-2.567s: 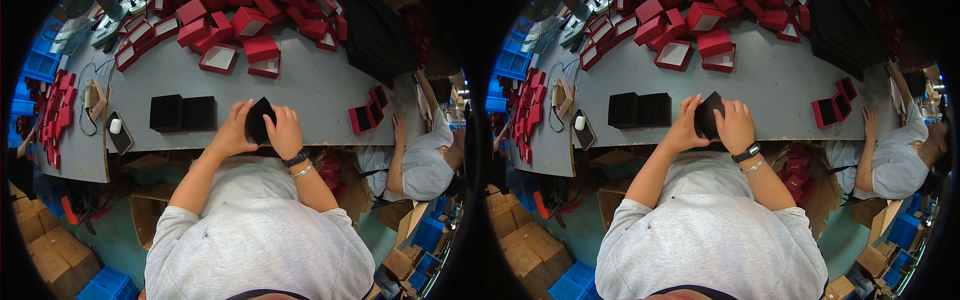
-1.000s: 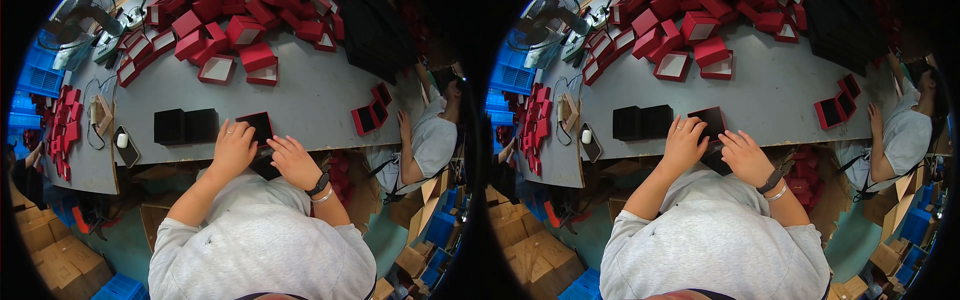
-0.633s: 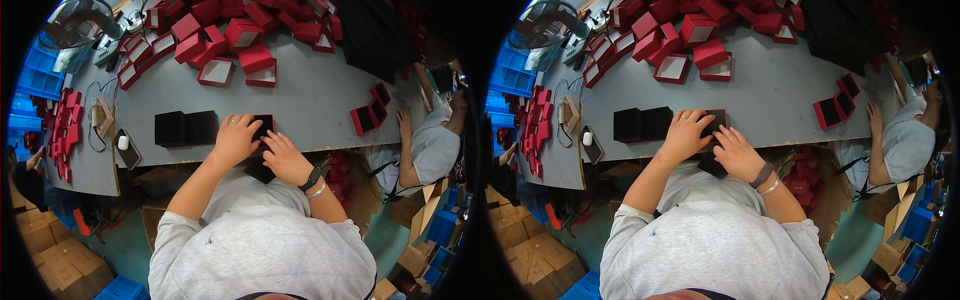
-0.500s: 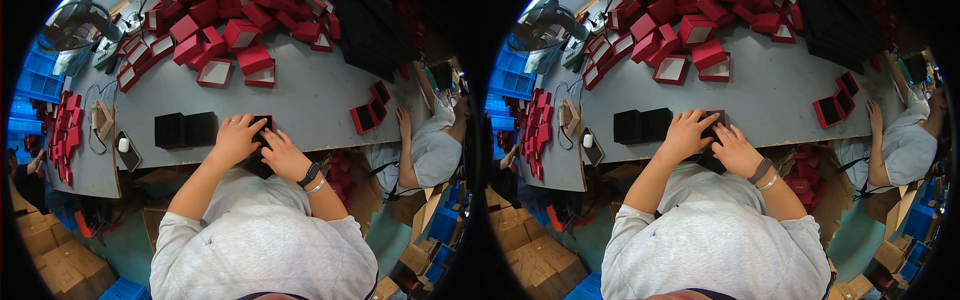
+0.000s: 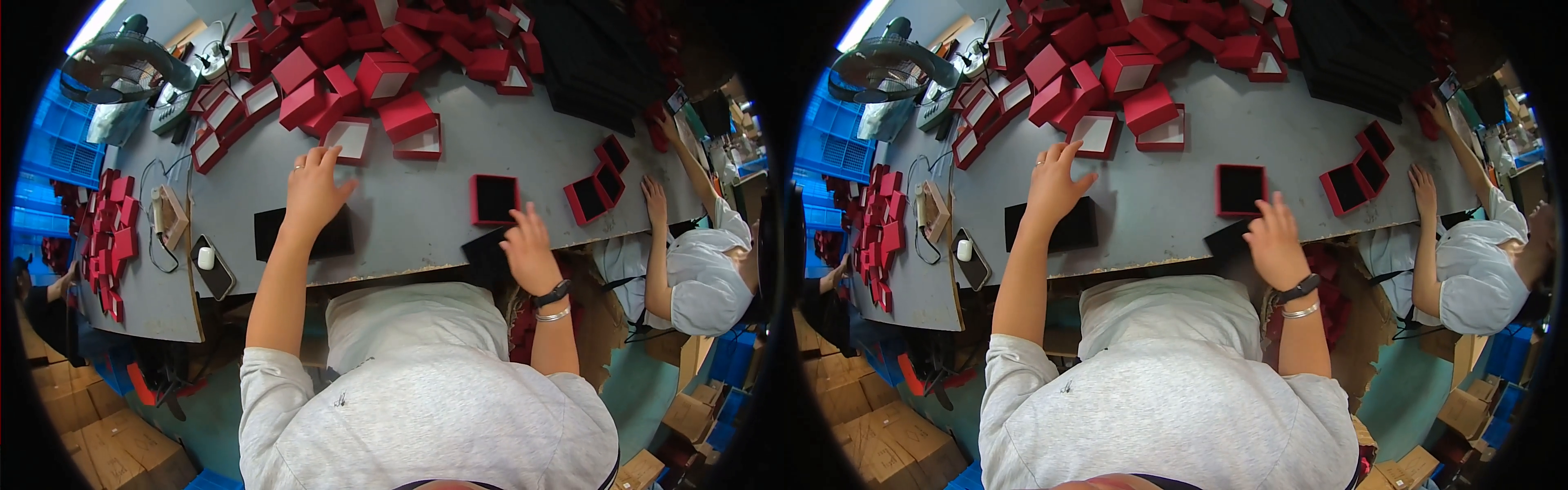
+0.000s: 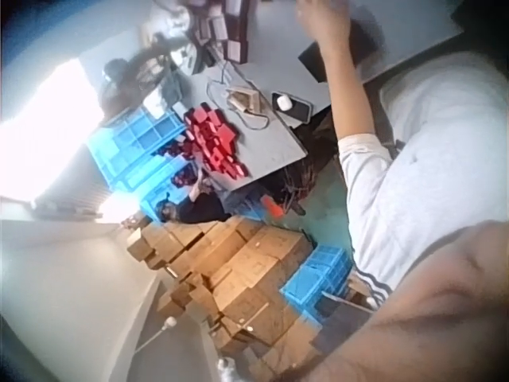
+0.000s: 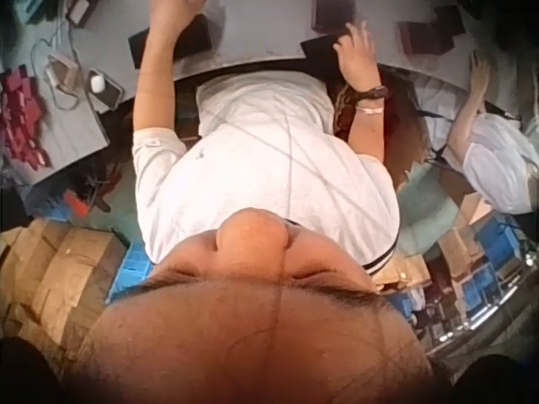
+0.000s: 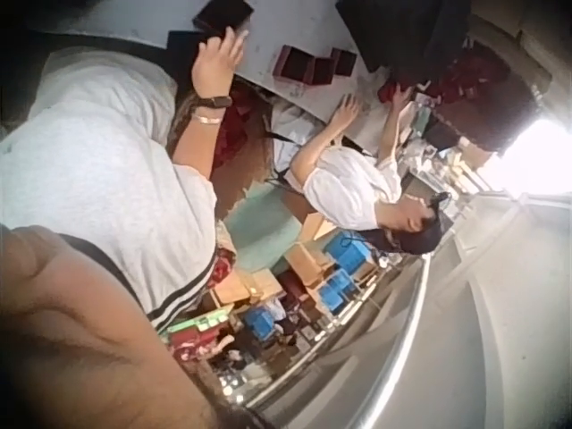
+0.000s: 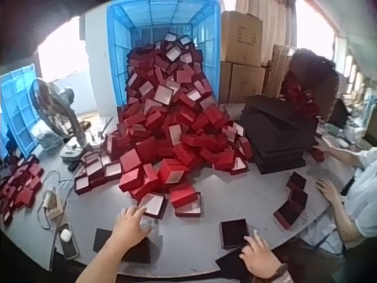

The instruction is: The person is inserting black foam pads into red jewelry boxes at a manufacturing facility.

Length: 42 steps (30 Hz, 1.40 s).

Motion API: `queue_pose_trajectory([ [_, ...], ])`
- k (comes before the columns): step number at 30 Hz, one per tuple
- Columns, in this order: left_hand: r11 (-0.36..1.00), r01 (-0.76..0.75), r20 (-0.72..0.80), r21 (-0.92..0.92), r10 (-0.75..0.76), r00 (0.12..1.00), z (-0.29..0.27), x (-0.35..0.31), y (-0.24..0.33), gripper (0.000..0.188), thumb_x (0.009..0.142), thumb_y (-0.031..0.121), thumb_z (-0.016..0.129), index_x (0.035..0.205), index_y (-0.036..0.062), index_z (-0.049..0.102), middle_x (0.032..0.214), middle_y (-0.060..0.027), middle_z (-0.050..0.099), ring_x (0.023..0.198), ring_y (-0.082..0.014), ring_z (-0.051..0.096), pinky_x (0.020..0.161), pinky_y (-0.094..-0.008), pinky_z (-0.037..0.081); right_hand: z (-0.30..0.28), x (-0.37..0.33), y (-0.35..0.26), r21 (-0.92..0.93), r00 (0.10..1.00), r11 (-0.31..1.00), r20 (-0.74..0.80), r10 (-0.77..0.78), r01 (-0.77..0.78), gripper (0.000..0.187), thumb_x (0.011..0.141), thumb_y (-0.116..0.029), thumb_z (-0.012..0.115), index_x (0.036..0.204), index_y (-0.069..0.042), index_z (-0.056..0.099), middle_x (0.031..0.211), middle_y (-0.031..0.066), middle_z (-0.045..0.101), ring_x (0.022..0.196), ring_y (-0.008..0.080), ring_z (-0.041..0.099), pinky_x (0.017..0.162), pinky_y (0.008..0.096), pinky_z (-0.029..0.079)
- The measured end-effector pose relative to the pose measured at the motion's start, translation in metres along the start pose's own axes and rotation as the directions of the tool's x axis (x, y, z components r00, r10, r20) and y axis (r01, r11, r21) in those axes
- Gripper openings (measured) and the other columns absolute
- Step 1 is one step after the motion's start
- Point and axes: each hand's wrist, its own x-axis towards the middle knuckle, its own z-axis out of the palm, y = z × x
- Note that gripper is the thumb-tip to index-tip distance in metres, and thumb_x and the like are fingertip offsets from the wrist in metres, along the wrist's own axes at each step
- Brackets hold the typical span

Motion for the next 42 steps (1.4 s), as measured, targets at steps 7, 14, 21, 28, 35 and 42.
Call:
queue_pose_trajectory([
  [7, 0.955, -0.016, -0.019, 0.295, 0.023, 1.000, 0.054, 0.035, -0.038, 0.016, 0.076, 0.013, 0.074, 0.092, 0.0128, 0.077, 0.101, -0.0079, 0.058, 0.102, -0.0320, 0.057, 0.086, -0.0420, 0.051, -0.016, 0.000, -0.043, 0.664, 0.956, 0.715, -0.005, 0.293, -0.216, 0.018, 0.100, -0.015, 0.059, 0.105, 0.001, 0.053, 0.095, 0.0226, 0.064, 0.085, 0.0433, 0.062, 0.073, 0.0423, 0.051],
  [14, 0.956, -0.262, 0.104, 0.135, 0.249, 0.963, 0.023, -0.047, 0.073, 0.019, 0.072, 0.020, 0.080, 0.087, 0.0099, 0.074, 0.103, -0.0074, 0.057, 0.102, -0.0304, 0.054, 0.089, -0.0439, 0.044, 0.052, 0.007, -0.061, 0.952, 0.844, 0.161, 0.142, 0.517, -0.259, 0.014, 0.103, -0.015, 0.059, 0.106, -0.003, 0.052, 0.070, -0.0019, 0.048, 0.063, 0.0058, 0.038, 0.057, 0.0247, 0.037],
  [21, 0.972, -0.132, 0.022, -0.194, 0.139, 0.990, 0.044, -0.109, 0.093, 0.101, 0.064, 0.030, 0.091, 0.149, 0.0112, 0.040, 0.141, -0.0139, 0.046, 0.134, -0.0364, 0.041, 0.114, -0.0518, 0.027, 0.063, 0.024, -0.058, 0.949, 0.835, 0.093, 0.217, 0.506, -0.302, 0.027, 0.101, -0.009, 0.059, 0.125, -0.003, 0.049, 0.084, 0.0011, 0.059, 0.068, 0.0050, 0.049, 0.062, 0.0229, 0.043],
  [28, 0.894, -0.092, 0.157, -0.439, 0.177, 0.972, 0.063, -0.102, 0.063, 0.125, 0.056, 0.027, 0.096, 0.155, 0.0014, 0.023, 0.148, -0.0184, 0.042, 0.137, -0.0391, 0.039, 0.116, -0.0510, 0.029, 0.042, 0.040, -0.100, 0.808, 0.861, 0.431, 0.173, 0.479, -0.402, 0.038, 0.094, -0.012, 0.064, 0.129, -0.002, 0.053, 0.093, 0.0122, 0.063, 0.076, 0.0237, 0.061, 0.076, 0.0344, 0.051],
  [35, 0.941, -0.022, 0.003, -0.338, 0.024, 1.000, 0.085, -0.117, 0.090, 0.114, 0.067, 0.038, 0.088, 0.154, -0.0008, 0.025, 0.142, -0.0255, 0.040, 0.132, -0.0433, 0.041, 0.113, -0.0545, 0.029, 0.077, 0.041, -0.123, 0.624, 0.862, 0.734, -0.187, 0.472, -0.267, 0.038, 0.094, -0.013, 0.061, 0.129, -0.002, 0.052, 0.122, 0.0170, 0.052, 0.112, 0.0372, 0.049, 0.099, 0.0474, 0.042],
  [42, 0.937, 0.005, -0.087, -0.351, -0.038, 0.996, 0.093, -0.119, 0.102, 0.112, 0.068, 0.037, 0.087, 0.153, -0.0013, 0.026, 0.141, -0.0259, 0.040, 0.130, -0.0438, 0.041, 0.110, -0.0552, 0.031, 0.073, 0.046, -0.121, 0.484, 0.843, 0.846, -0.342, 0.416, -0.222, 0.035, 0.092, -0.010, 0.064, 0.125, -0.005, 0.055, 0.120, 0.0157, 0.053, 0.110, 0.0344, 0.049, 0.100, 0.0457, 0.039],
])
